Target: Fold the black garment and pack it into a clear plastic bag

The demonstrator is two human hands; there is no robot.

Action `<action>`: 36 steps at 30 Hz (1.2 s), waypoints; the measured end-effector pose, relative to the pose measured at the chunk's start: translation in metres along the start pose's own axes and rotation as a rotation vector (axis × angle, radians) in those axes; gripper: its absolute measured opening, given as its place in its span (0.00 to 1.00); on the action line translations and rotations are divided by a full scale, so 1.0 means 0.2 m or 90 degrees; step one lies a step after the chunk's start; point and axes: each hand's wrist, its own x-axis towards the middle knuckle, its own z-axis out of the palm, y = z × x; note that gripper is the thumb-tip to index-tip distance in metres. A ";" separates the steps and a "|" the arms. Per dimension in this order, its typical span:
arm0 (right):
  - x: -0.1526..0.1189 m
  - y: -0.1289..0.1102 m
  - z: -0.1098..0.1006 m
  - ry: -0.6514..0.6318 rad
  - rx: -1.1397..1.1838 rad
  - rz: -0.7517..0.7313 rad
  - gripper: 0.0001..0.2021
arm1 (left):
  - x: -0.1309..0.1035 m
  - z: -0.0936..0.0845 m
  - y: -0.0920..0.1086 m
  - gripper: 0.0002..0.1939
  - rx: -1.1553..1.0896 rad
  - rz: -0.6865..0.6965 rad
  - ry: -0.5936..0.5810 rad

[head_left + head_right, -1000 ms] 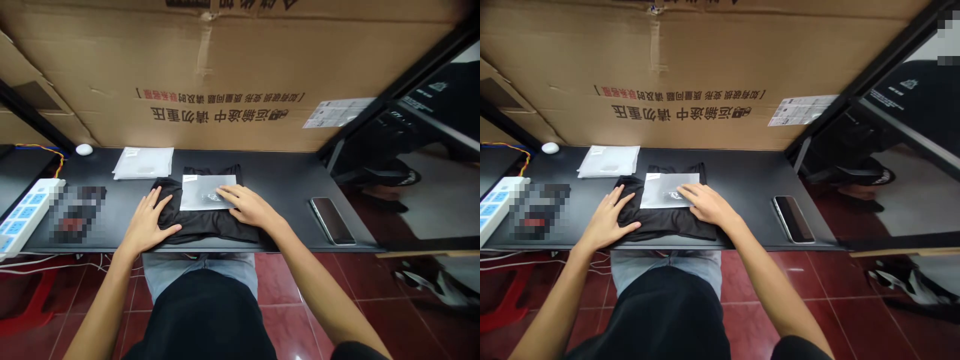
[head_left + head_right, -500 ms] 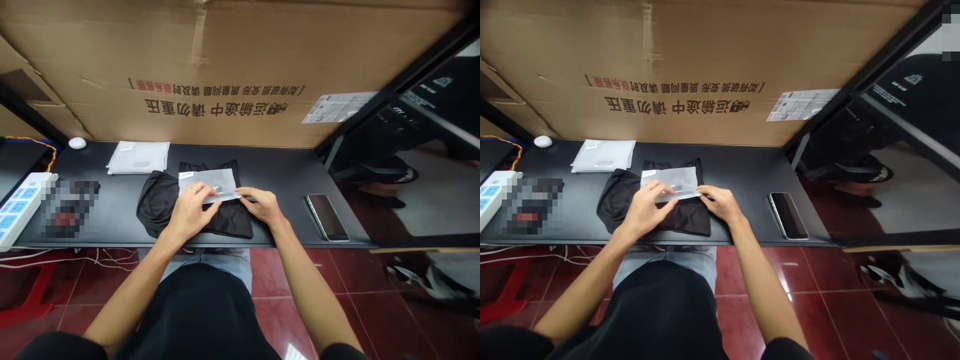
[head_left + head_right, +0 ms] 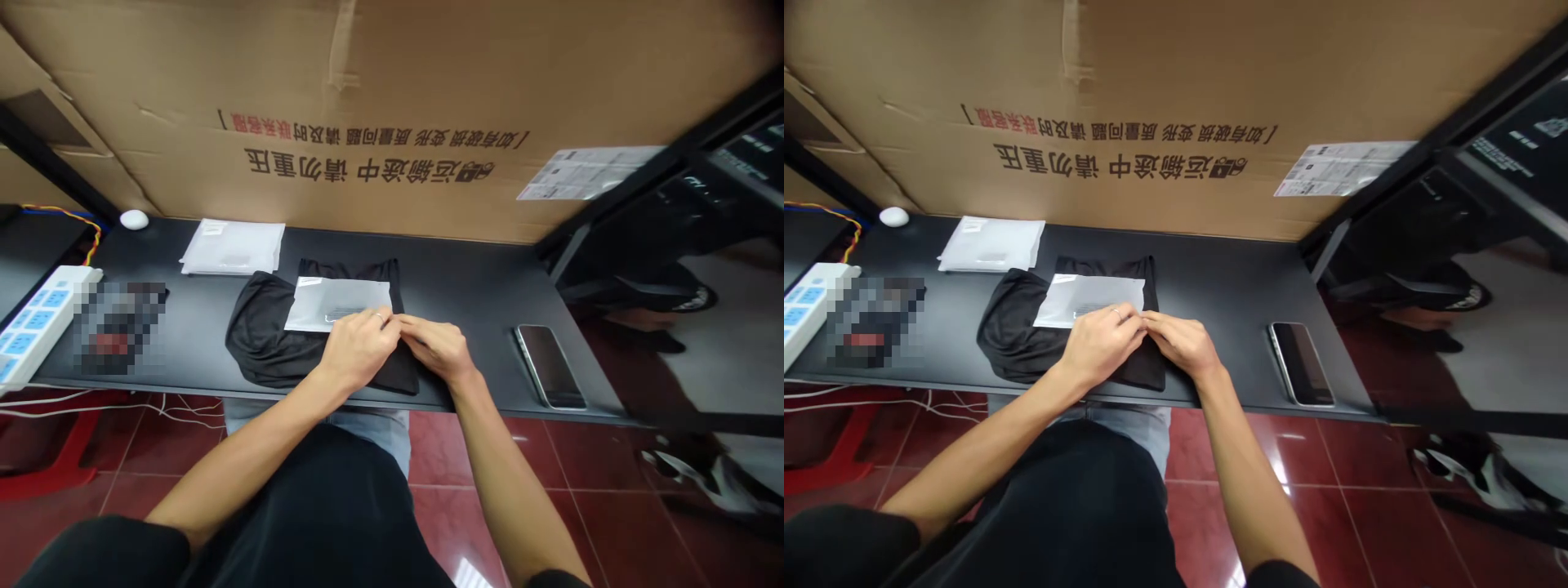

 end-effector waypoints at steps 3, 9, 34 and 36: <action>0.00 -0.02 -0.01 0.008 0.007 -0.003 0.10 | -0.01 -0.01 -0.02 0.10 0.035 0.060 0.036; 0.03 -0.05 0.00 -0.005 0.039 -0.036 0.11 | -0.03 -0.03 -0.07 0.17 0.078 0.123 0.071; 0.05 -0.03 0.01 0.030 0.034 0.009 0.06 | -0.42 -0.37 -0.54 0.12 0.075 -0.021 0.088; 0.05 -0.03 0.02 0.042 0.042 0.006 0.06 | -0.36 -0.35 -0.51 0.08 0.076 0.036 0.069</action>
